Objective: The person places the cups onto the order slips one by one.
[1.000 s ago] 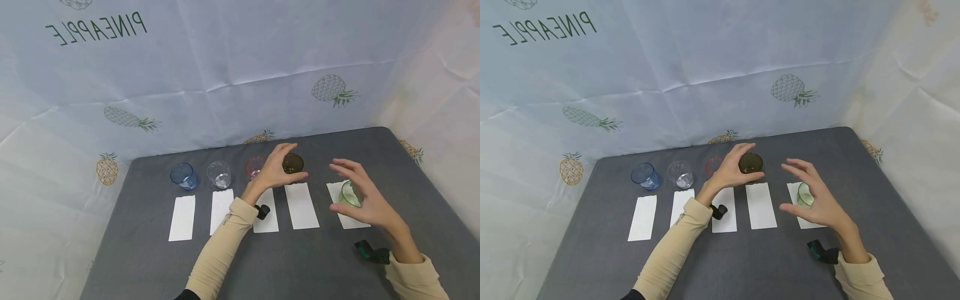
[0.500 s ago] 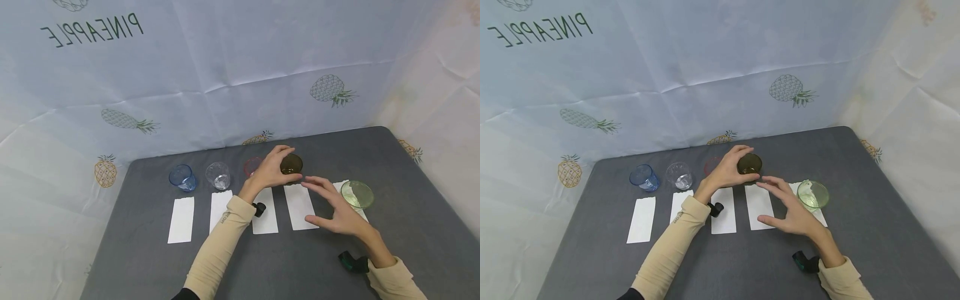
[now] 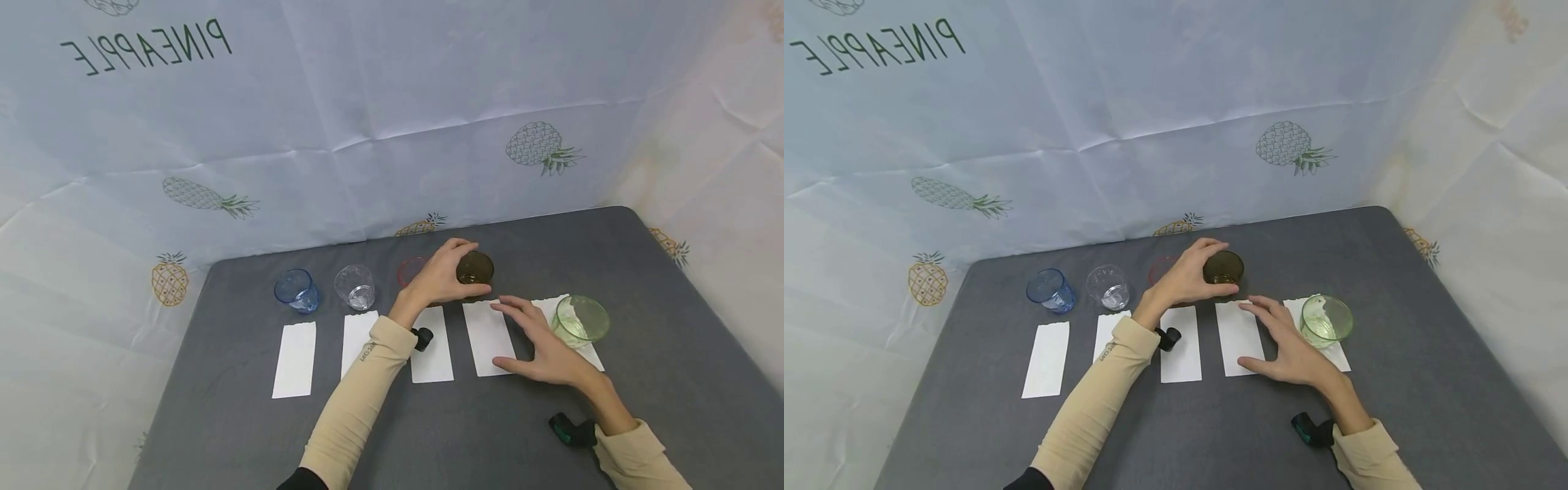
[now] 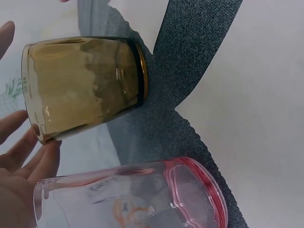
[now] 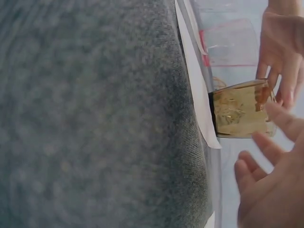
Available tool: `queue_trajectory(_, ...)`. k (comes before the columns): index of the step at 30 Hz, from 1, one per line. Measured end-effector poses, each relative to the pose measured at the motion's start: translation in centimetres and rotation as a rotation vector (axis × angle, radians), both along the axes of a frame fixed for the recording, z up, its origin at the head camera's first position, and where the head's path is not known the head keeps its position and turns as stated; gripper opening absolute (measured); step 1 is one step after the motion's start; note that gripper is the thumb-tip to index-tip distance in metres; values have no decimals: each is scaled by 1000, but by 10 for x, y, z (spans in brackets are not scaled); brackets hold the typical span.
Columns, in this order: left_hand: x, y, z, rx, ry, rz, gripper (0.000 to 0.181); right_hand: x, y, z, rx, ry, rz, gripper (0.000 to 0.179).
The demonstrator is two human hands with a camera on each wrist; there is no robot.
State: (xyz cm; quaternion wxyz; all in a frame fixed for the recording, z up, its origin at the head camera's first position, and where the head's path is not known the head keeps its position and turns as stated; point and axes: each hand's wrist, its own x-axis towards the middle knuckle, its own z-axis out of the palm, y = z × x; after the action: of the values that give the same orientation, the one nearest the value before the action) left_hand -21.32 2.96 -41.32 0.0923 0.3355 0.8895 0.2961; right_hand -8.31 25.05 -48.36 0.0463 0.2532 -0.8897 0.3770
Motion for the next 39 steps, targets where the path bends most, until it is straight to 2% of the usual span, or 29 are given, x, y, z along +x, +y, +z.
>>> queue_trajectory(4,-1,1,0,-12,-8,-2,84,-1,2,-7,10,-20,-5,90)
queue_trajectory(12,-3,1,1,-33,-12,-3,82,-1,4,-18,62,-73,-66,92)
queue_trajectory(20,-5,0,0,-35,-25,-6,82,3,5,-17,96,-73,-59,84)
queue_trajectory(30,-7,1,0,-48,-24,3,83,6,5,-13,129,-91,-59,90)
queue_trajectory(39,-5,4,1,-89,-14,23,87,7,4,-10,111,-116,-57,92)
